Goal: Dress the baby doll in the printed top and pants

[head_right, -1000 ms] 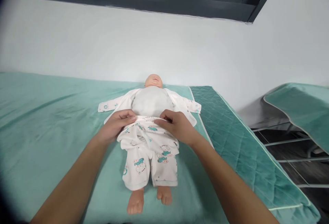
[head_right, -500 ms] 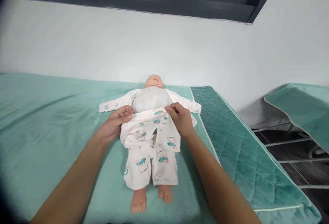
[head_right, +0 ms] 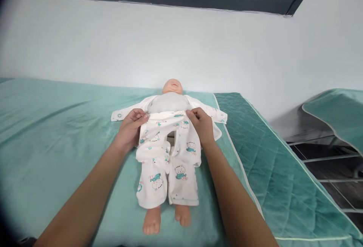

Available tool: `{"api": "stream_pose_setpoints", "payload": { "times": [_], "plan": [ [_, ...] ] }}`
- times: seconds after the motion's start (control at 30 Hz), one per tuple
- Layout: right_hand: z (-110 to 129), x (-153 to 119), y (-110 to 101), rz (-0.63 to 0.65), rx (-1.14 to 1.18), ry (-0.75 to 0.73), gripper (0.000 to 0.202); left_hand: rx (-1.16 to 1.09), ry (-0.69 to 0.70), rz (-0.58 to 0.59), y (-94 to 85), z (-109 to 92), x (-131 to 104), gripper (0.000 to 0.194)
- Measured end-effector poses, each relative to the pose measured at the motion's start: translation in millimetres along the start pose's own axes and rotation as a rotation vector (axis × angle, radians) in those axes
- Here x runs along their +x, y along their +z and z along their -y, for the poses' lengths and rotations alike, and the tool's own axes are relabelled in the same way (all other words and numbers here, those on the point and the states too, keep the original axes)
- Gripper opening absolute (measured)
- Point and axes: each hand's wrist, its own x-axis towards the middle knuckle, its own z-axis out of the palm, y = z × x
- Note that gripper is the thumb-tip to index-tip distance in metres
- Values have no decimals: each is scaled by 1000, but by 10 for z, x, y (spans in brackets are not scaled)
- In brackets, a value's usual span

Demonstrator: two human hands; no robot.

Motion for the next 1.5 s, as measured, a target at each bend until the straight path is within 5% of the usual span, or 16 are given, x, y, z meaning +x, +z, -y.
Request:
{"api": "stream_pose_setpoints", "payload": {
  "times": [0.27,0.63,0.87,1.13,1.23,1.5],
  "plan": [
    [-121,-31,-186,245,142,136,28,326,-222,198,-167,-161,-52,24],
    [-178,2,-466,588,335,176,22,449,-224,428,-221,-297,-95,24],
    [-223,-14,-421,517,242,185,22,465,-107,291,-204,-240,-107,25],
    [-246,-56,-199,84,81,157,16,526,100,-149,-183,-41,-10,23],
    [-225,-69,-132,118,43,127,17,508,35,-79,-157,-3,8,26],
    [-205,-66,-314,486,194,346,38,509,-294,187,-137,-200,-85,27]
  ]
}}
